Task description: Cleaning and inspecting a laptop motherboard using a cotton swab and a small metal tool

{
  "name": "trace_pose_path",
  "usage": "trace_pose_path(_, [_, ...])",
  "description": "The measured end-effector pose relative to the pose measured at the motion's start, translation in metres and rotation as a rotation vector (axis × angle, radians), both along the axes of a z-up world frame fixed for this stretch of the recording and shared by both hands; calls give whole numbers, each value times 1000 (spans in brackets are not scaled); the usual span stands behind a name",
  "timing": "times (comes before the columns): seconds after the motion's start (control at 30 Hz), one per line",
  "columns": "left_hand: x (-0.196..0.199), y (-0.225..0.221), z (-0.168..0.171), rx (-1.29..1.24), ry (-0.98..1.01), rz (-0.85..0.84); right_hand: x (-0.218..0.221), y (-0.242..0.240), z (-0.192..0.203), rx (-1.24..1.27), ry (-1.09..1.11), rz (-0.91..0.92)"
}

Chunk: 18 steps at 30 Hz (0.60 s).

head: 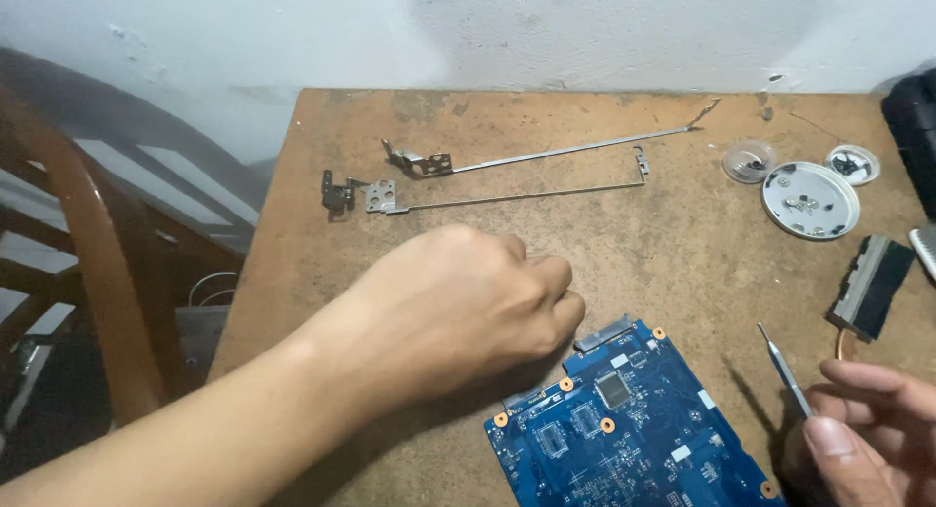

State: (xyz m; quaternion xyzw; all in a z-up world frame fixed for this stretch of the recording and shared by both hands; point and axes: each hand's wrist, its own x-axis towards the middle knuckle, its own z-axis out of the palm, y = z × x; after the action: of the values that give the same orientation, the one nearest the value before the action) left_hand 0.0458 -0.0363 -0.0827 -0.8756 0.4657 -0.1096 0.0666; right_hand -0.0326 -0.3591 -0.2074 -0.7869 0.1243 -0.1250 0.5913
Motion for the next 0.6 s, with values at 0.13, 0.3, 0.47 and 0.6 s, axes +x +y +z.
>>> trace_pose_path(0.13, [-2, 3, 3, -66, 76, -29, 0, 1, -2, -35, 15, 12])
trace_pose_path(0.3, [-6, 2, -4, 57, -89, -32, -6, 45, 42, -56, -8, -90])
trace_pose_path(0.47, [-16, 15, -14, -272, -140, 92, -3, 33, 37, -16, -23, -29])
trace_pose_path(0.6, [-35, 18, 9, -775, 460, 232, -5, 44, 48, 97, -57, -18])
